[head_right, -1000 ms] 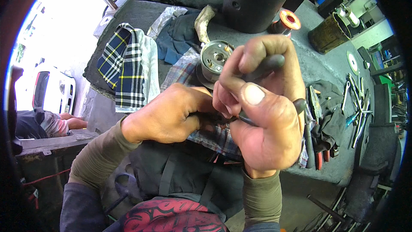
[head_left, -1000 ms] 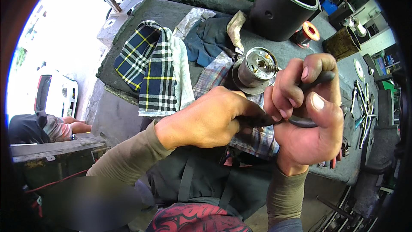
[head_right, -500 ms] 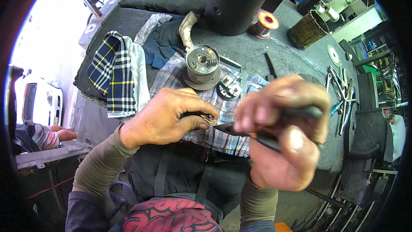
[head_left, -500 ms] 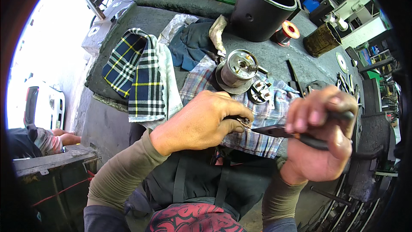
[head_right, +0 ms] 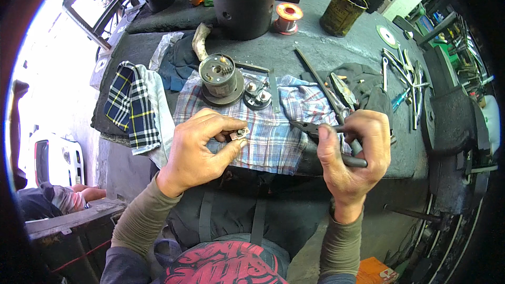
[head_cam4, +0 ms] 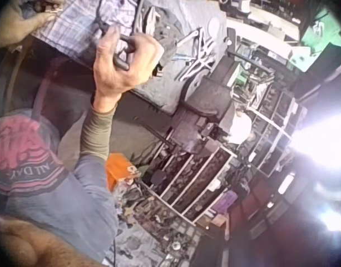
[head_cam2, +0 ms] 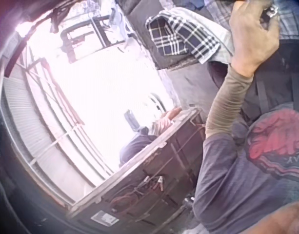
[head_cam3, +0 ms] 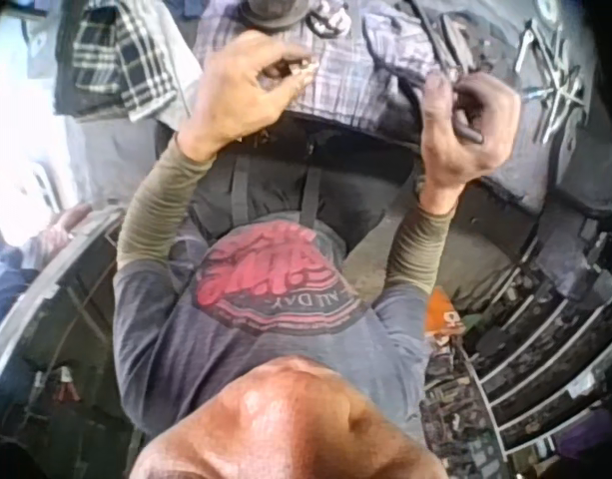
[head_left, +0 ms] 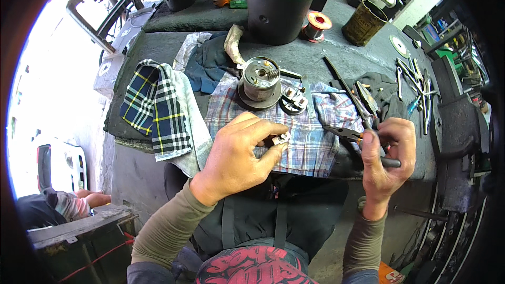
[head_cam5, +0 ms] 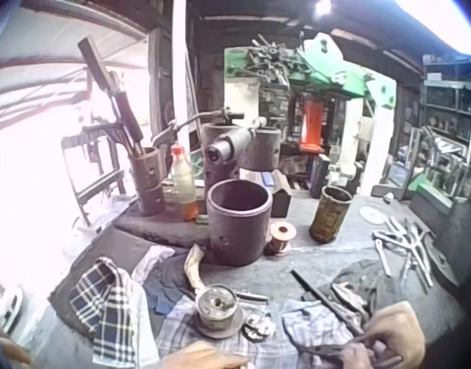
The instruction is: The person retrieves a small cylindrical mechanical component from a shelf and places it on a workbench. They wipe the component with a cloth, then use pliers to manipulate a small metal piece, repeatedly bending and adjusting it. The person continues to handle the component and tools on the bench throughout the clip.
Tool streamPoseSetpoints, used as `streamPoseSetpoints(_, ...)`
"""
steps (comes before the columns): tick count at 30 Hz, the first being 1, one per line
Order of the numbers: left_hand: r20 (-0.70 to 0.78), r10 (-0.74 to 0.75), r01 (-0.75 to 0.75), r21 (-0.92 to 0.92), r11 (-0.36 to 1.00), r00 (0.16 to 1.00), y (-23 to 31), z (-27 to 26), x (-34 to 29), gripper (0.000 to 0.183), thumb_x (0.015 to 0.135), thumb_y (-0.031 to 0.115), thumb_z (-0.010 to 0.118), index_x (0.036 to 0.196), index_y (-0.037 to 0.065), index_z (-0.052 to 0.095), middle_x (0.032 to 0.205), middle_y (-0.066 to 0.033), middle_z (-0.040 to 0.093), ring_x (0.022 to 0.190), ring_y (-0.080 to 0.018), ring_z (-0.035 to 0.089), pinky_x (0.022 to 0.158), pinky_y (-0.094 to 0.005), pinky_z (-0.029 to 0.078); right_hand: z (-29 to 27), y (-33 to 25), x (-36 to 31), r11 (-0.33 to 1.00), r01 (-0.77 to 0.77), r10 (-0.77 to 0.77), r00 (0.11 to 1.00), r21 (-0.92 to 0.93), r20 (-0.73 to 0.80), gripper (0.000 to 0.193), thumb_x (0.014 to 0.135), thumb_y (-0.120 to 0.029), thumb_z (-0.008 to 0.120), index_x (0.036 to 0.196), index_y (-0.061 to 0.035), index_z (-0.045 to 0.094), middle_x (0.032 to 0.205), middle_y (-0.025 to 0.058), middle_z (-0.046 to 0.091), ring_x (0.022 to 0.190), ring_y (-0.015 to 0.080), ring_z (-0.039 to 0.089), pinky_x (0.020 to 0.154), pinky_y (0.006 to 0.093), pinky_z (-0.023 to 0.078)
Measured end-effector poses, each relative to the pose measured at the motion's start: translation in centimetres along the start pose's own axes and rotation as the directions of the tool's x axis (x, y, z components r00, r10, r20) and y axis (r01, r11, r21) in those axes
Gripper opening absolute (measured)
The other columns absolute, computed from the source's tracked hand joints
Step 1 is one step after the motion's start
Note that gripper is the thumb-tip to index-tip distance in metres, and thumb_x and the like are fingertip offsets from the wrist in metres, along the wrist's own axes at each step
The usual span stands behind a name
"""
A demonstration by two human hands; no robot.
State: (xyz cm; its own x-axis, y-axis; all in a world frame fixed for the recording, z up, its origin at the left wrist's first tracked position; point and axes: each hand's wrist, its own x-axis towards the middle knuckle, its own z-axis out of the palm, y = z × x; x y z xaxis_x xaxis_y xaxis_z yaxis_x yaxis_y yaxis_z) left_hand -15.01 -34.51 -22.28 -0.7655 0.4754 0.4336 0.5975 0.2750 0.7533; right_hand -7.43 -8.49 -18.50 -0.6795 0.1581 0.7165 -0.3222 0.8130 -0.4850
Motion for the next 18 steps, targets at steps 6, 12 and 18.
streamPoseSetpoints(6, -0.065, 0.051, -0.045, 0.091, 0.995, 0.997, 0.3, 0.7, -0.7, 0.027, 0.079, 0.003, 0.086, 0.105, 0.002, 0.078, 0.096, -0.0095, 0.076, 0.082, -0.0213, 0.069, 0.071, -0.0317, 0.056, -5.1, -2.8, 0.5, 0.962, -0.137, 0.215, 0.912, -0.235, 0.348, 0.046, 0.070, -0.037, 0.097, 0.083, -0.0001, 0.073, 0.093, 0.0110, 0.065, 0.077, 0.0259, 0.064, 0.068, 0.0371, 0.052)
streamPoseSetpoints(12, -0.065, 0.048, -0.041, 0.108, 0.993, 0.997, 0.5, 0.8, -0.8, 0.026, 0.079, 0.003, 0.086, 0.105, 0.002, 0.078, 0.094, -0.0093, 0.076, 0.084, -0.0211, 0.069, 0.074, -0.0314, 0.057, -6.4, -3.3, -0.1, 0.927, 0.050, 0.136, 0.879, -0.373, 0.456, 0.048, 0.065, -0.038, 0.096, 0.085, 0.0007, 0.076, 0.105, 0.0146, 0.068, 0.089, 0.0353, 0.067, 0.081, 0.0448, 0.055)
streamPoseSetpoints(18, -0.039, -0.085, 0.086, 0.010, 0.996, 0.996, 0.9, 0.5, -0.8, 0.027, 0.081, 0.003, 0.086, 0.107, 0.000, 0.079, 0.095, -0.0106, 0.074, 0.083, -0.0186, 0.070, 0.077, -0.0307, 0.057, -6.9, -2.5, -1.4, 0.867, 0.059, 0.208, 0.859, -0.495, 0.467, 0.036, 0.060, -0.020, 0.095, 0.083, 0.0010, 0.077, 0.119, 0.0133, 0.066, 0.105, 0.0338, 0.063, 0.087, 0.0439, 0.054)
